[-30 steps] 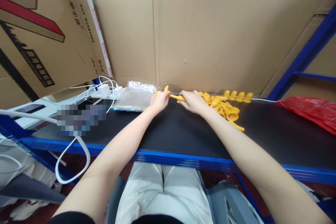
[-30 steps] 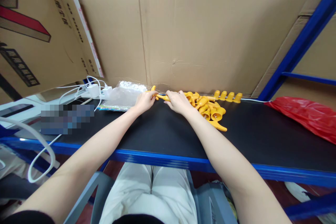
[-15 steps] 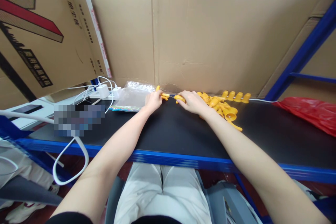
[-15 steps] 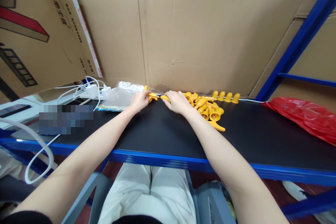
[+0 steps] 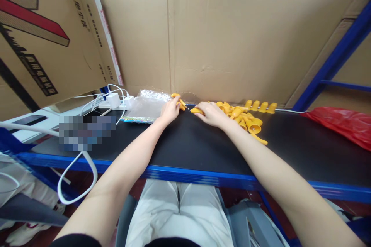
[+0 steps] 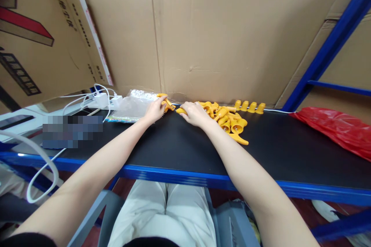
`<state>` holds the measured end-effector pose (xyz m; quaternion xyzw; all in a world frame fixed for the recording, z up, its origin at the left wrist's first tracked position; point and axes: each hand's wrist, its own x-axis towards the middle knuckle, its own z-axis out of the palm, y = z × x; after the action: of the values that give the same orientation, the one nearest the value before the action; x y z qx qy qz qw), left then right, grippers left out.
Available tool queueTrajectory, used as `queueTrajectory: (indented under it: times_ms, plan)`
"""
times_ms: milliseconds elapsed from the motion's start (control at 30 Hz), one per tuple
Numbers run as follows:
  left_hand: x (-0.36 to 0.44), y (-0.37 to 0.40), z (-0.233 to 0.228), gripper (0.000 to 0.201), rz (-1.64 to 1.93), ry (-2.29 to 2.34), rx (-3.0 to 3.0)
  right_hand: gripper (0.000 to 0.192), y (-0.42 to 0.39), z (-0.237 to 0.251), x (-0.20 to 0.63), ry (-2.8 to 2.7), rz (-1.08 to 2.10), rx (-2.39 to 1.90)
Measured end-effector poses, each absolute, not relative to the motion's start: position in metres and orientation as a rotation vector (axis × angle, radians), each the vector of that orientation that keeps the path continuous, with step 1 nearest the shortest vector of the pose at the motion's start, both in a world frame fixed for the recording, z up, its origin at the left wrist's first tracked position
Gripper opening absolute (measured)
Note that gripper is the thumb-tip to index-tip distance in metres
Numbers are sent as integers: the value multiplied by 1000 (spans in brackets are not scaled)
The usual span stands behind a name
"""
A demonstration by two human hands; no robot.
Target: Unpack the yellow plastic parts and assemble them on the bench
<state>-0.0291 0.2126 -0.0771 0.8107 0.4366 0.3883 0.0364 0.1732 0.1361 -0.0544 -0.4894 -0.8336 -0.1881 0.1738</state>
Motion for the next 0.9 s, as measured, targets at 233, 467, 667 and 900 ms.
queueTrajectory:
  times_ms: [233, 467, 667, 900]
  plan:
    - [-23, 218, -75, 43, 1518, 1109, 2245, 28, 136, -55, 171, -2380, -505, -1370]
    - [-25, 223, -69, 51, 1478, 1229, 2198, 30, 135, -51, 175, -2361, -498, -1453]
    - [-14, 234, -69, 53, 1086, 1322, 2348, 31, 136, -51, 178, -2346, -497, -1491]
    - [-1, 245, -68, 49, 751, 1443, 2359, 32, 137, -52, 182, -2333, -518, -1531]
